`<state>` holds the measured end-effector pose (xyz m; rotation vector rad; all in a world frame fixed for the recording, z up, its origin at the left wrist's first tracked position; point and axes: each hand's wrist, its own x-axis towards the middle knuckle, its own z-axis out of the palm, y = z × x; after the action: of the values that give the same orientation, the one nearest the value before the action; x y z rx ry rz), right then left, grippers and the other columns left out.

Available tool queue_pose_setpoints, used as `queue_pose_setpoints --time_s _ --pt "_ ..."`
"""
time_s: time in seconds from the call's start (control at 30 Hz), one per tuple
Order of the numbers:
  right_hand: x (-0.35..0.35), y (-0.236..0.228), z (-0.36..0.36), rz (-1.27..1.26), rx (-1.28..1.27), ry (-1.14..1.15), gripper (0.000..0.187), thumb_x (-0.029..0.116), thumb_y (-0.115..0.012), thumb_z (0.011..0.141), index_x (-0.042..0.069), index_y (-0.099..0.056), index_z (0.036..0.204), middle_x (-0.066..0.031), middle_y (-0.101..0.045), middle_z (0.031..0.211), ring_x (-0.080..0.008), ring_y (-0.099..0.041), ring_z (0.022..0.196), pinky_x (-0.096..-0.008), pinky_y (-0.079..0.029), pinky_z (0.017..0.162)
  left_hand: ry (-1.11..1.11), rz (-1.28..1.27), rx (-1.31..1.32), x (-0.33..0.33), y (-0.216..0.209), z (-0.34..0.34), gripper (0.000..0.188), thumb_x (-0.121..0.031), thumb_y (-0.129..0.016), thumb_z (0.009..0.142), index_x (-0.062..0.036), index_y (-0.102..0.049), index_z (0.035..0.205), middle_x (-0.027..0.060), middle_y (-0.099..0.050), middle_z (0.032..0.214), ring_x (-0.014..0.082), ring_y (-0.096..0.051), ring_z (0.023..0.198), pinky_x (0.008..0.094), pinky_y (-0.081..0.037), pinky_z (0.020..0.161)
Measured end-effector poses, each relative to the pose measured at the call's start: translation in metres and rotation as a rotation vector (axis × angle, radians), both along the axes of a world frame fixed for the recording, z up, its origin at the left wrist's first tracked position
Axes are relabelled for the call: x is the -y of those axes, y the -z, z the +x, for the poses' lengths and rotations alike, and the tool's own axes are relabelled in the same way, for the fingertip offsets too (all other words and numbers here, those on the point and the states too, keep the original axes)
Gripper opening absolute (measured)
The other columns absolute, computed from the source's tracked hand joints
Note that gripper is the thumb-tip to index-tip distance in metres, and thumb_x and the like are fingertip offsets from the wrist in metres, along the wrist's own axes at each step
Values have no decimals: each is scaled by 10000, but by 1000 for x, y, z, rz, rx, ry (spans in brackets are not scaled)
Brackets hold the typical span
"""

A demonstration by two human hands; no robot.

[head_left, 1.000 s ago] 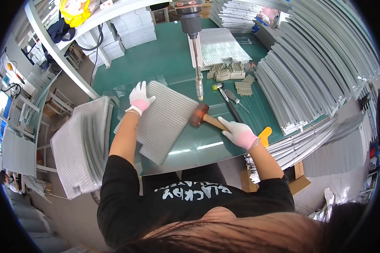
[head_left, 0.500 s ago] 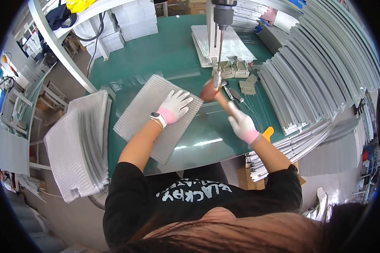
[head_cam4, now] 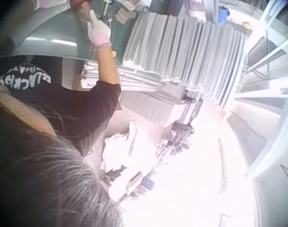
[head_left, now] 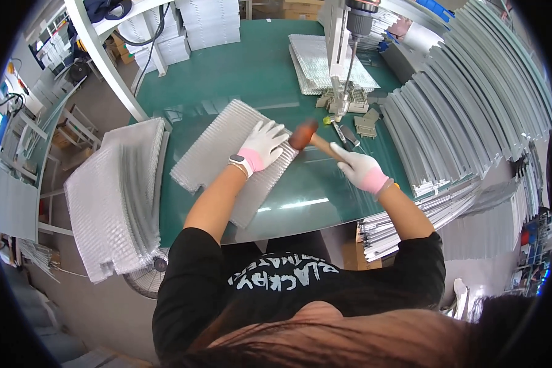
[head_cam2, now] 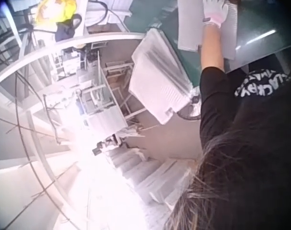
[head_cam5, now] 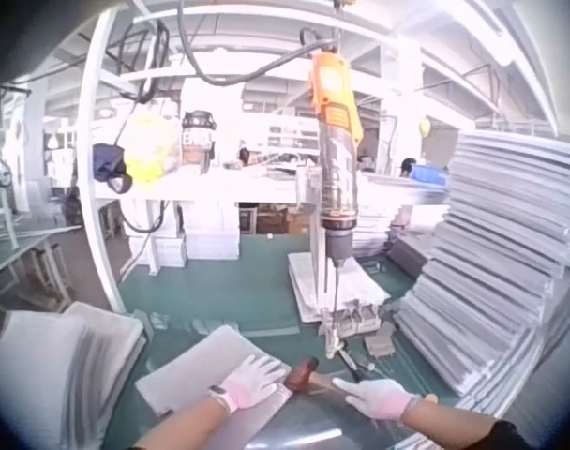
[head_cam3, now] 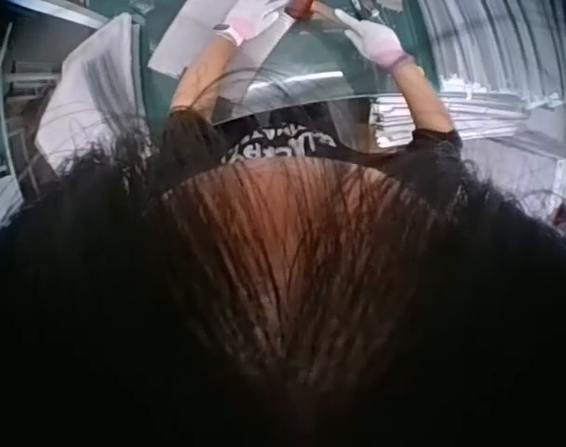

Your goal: Assembling and inspecting industrial building components at a manufacturing workbench using a rubber mallet to secure parts.

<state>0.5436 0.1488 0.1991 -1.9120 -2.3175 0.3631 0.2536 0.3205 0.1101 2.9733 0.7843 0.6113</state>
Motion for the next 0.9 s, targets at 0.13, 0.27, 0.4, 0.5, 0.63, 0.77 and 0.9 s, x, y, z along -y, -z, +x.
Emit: queue_pose_setpoints --time_s 0.13,0.27,0.4,0.5,0.63,0.77,0.9 --pt "19 5 -15 360 -484 60 592 105 -591 949 67 -411 1511 -261 -670 1047 -401 -678 890 -437 -540 810 7 -145 71 0 -9 0 307 -292 -630 887 -107 -671 1129 103 -620 1185 305 -565 1174 478 -433 1019" --pt "50 35 -44 188 -165 20 587 71 -581 938 19 -413 1499 -253 -684 1032 -417 -684 879 -439 -550 794 53 -12 205 -4 -1 5 258 -280 -636 875 -97 -665 1055 87 -628 1060 305 -602 1042 462 -473 928" --pt "50 3 -55 -131 10 -22 617 160 -584 962 142 -374 1542 -236 -678 956 -423 -667 842 -456 -545 750 44 -48 166 -1 -2 -4 255 -287 -632 874 -98 -669 1041 90 -627 1071 309 -596 1064 463 -466 944" --pt "56 37 -57 282 -487 92 623 243 -576 975 215 -346 1553 -207 -669 910 -395 -667 804 -474 -538 717 41 -63 176 -3 -3 -2 267 -289 -644 863 -101 -676 1049 94 -626 1091 310 -589 1083 461 -457 958" --pt "56 42 -54 -94 76 -35 644 272 -564 979 248 -311 1570 -222 -674 889 -417 -664 796 -499 -515 708 18 43 165 3 -11 2 248 -282 -662 847 -107 -678 1022 105 -618 1049 311 -586 1061 464 -451 956" --pt "51 8 -52 -85 -215 54 639 265 -543 992 252 -290 1579 -227 -675 879 -403 -668 789 -501 -509 710 -83 -187 -138 7 -24 0 216 -259 -674 828 -103 -663 977 119 -615 1073 337 -576 1054 463 -458 941" --pt "70 -26 -76 128 -565 118 636 110 -573 961 123 -353 1559 -221 -644 846 -362 -660 736 -397 -520 708 -81 -282 -25 14 -20 -23 230 -217 -653 834 -79 -668 1017 132 -620 1141 346 -573 1070 465 -461 951"
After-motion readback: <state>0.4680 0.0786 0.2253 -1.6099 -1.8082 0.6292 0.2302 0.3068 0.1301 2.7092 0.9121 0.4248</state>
